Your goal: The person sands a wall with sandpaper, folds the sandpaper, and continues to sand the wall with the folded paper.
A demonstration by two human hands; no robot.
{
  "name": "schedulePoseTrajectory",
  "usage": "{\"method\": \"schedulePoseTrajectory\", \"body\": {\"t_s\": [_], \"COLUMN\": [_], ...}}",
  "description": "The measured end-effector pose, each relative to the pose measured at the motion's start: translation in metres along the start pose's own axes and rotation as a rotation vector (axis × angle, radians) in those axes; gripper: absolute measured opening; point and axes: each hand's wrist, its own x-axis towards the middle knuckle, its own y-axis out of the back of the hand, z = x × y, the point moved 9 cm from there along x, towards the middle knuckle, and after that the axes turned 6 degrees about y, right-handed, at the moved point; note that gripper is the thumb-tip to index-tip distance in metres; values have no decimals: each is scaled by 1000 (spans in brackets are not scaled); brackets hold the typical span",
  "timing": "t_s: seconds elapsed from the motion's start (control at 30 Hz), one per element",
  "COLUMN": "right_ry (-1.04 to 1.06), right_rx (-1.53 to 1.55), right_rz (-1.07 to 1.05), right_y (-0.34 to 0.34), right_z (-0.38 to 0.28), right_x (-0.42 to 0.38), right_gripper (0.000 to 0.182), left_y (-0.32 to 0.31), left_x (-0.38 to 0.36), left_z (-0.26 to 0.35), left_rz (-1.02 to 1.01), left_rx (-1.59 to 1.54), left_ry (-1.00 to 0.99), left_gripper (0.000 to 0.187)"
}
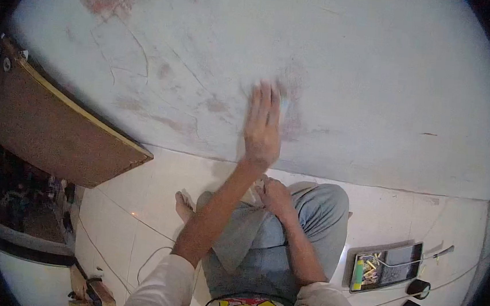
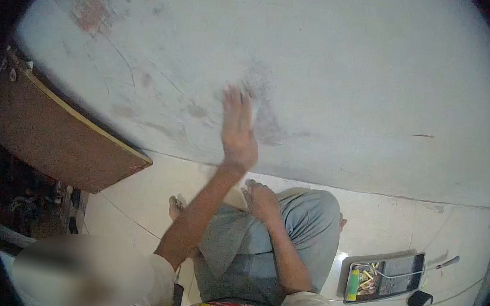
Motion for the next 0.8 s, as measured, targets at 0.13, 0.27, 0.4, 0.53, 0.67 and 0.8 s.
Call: {"method": "schedulePoseTrajectory", "body": {"t_s": [0.13, 0.27, 0.4, 0.53, 0.67, 0.8], "right_ry": [-10, 19, 43, 24, 21, -23], "right_rx": [-34, -12, -2, -4, -15, -27], "right_rz": [-165, -27, -39, -24, -57, -194], "right_y": [-19, -4, -5, -3, -17, -17], "right_z": [14, 5, 1, 2, 17, 13], "right_x": [1, 1, 3, 3, 1, -1], "right_gripper": [36, 33, 36, 34, 37, 41], "left_y": [-34, 2, 53, 35, -33, -42], "left_x": [-58, 25, 101, 51, -82, -83], "left_z": [-2, 11, 31, 19, -13, -13], "left_rz": [-151, 11, 186, 97, -171, -176], "left_rx": [-28, 99, 62, 47, 29, 2], "left_ry": [84, 121, -93, -29, 124, 150], "left_gripper": [64, 55, 57, 60, 59, 65]}}
